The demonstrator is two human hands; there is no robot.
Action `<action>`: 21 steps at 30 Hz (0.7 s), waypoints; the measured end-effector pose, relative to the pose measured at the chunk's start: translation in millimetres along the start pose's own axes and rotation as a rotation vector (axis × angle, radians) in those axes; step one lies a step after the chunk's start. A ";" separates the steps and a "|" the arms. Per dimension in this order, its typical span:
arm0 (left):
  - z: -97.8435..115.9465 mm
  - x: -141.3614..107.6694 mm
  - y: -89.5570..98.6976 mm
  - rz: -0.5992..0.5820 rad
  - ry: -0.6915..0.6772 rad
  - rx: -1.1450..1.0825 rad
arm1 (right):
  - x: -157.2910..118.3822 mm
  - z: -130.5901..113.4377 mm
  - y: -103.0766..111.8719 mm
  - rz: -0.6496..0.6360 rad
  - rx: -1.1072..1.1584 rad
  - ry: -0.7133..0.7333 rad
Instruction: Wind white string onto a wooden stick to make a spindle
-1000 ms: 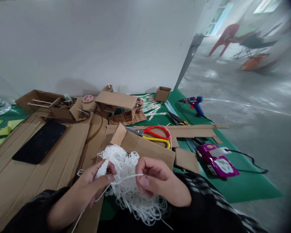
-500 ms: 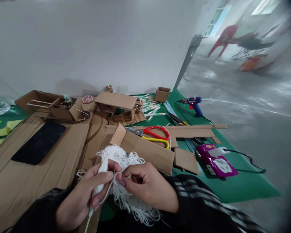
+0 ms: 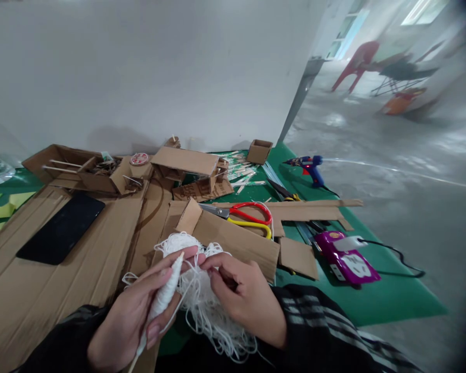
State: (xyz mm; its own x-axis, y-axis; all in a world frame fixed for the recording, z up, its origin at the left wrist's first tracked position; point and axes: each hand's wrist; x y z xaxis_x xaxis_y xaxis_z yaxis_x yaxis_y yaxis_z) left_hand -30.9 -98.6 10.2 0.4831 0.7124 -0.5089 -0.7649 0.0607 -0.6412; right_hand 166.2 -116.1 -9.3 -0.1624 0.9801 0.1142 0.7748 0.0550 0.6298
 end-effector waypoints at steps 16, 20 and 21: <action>-4.1 -2.9 -0.6 -0.130 0.003 0.188 | 11.7 3.0 1.4 -0.241 0.294 0.003; 3.4 -4.3 3.8 -0.127 0.026 0.290 | 12.4 10.4 2.0 -0.336 0.342 -0.011; 7.0 -5.5 4.4 -0.121 0.033 0.316 | 12.8 12.5 2.2 -0.360 0.381 -0.020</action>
State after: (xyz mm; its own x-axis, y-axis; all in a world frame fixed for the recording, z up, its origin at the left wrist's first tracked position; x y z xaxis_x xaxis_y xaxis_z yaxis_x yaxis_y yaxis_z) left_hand -39.9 -97.3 14.2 0.5884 0.6639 -0.4615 -0.7927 0.3613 -0.4910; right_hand 173.4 -101.1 -16.0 -0.4504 0.8896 -0.0754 0.8399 0.4509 0.3020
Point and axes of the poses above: each hand's wrist, its own x-axis towards the middle knuckle, its own y-axis out of the back of the hand, z = x × y, and after that the axes turned 14 degrees about -x, right-handed
